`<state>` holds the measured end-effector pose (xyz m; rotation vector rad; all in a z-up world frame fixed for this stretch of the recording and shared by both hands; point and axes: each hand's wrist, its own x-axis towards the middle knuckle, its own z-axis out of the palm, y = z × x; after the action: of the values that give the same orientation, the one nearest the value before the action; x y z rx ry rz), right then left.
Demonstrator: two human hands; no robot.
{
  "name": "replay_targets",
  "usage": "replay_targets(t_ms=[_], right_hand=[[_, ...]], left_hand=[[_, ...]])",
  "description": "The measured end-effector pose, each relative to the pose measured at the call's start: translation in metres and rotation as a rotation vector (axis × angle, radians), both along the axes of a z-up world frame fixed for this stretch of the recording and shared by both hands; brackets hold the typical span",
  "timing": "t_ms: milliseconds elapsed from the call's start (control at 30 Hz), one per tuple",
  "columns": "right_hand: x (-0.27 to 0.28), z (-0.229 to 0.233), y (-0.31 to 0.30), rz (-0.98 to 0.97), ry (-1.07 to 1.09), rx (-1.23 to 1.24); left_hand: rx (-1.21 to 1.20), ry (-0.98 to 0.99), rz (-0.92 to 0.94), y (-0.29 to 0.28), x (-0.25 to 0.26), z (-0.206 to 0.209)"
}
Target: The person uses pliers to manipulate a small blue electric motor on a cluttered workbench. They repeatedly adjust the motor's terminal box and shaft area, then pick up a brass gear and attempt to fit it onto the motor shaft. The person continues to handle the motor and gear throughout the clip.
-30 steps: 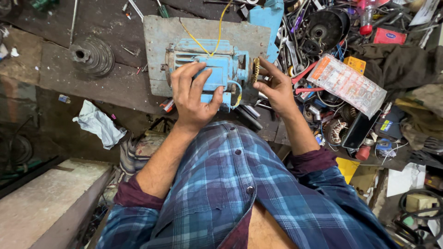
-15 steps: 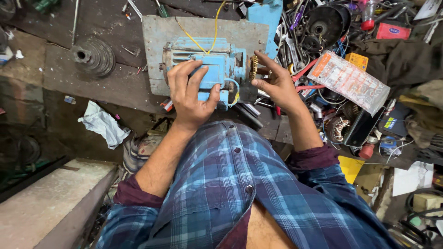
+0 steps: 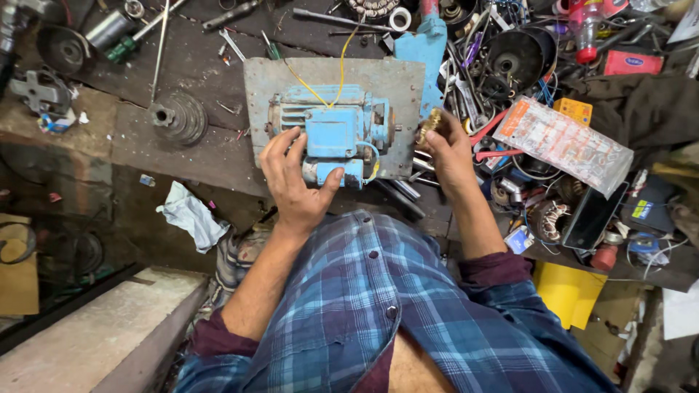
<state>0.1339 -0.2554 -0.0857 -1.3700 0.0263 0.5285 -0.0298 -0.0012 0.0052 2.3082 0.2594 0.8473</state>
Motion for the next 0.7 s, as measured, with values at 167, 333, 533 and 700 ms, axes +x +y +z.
replay_targets(t_ms=[167,333,533,700], right_hand=[[-0.009,-0.038,-0.020,-0.130,0.081,-0.179],[-0.018,-0.072,-0.013,-0.117,0.244,0.033],[-0.013,-0.075,0.000,-0.120,0.385,0.042],[-0.013,-0.064,0.015,-0.126,0.419,0.025]], left_hand=[[0.094,0.036,-0.073,-0.001,0.002,0.010],[0.215,0.171,-0.180,-0.006,0.024,0.014],[0.312,0.262,-0.253,-0.018,0.038,0.021],[0.337,0.312,-0.358,-0.012,0.043,0.033]])
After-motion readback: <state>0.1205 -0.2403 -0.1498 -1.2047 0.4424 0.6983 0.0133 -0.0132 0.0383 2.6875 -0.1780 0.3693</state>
